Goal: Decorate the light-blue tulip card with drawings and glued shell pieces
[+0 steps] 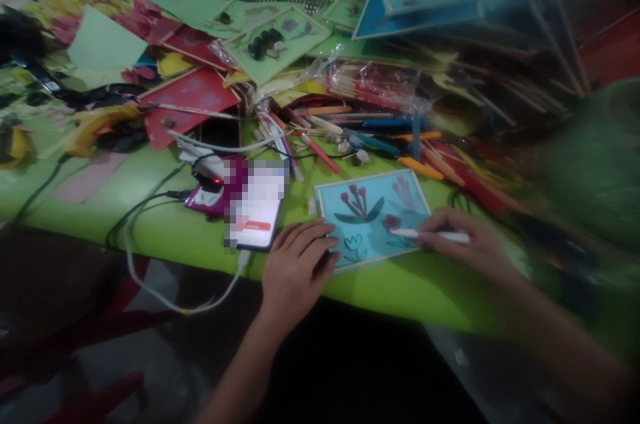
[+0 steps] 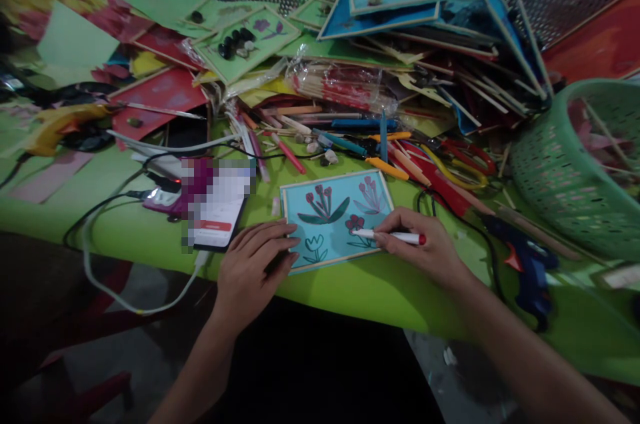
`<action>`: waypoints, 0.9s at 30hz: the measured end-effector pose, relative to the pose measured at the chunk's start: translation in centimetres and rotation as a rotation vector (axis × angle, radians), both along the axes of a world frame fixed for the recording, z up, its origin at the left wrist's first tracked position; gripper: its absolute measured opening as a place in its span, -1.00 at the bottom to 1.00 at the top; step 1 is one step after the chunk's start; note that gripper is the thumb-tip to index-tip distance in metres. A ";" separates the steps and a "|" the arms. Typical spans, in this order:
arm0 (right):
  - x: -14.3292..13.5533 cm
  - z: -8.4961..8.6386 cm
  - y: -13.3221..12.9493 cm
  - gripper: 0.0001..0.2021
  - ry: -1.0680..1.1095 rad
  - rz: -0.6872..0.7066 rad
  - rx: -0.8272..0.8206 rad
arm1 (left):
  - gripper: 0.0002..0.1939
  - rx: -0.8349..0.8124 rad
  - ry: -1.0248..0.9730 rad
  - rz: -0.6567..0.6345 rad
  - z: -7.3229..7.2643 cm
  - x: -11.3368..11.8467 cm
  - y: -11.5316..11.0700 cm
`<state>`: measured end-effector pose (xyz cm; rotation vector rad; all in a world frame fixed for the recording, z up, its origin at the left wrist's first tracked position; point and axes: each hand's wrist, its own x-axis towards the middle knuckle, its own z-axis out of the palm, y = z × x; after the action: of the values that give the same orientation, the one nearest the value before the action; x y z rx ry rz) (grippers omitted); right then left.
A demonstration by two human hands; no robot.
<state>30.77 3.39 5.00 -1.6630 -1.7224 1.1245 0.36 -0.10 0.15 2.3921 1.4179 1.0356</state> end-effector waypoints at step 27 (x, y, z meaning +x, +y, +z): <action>0.7 -0.2 0.0 -0.69 0.031 -0.040 0.022 | -0.88 0.000 0.005 -0.003 -0.1 -0.1 0.0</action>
<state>31.43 3.40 4.79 -1.6510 -1.6698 1.1033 0.29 -0.06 0.01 2.3979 1.4158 1.0292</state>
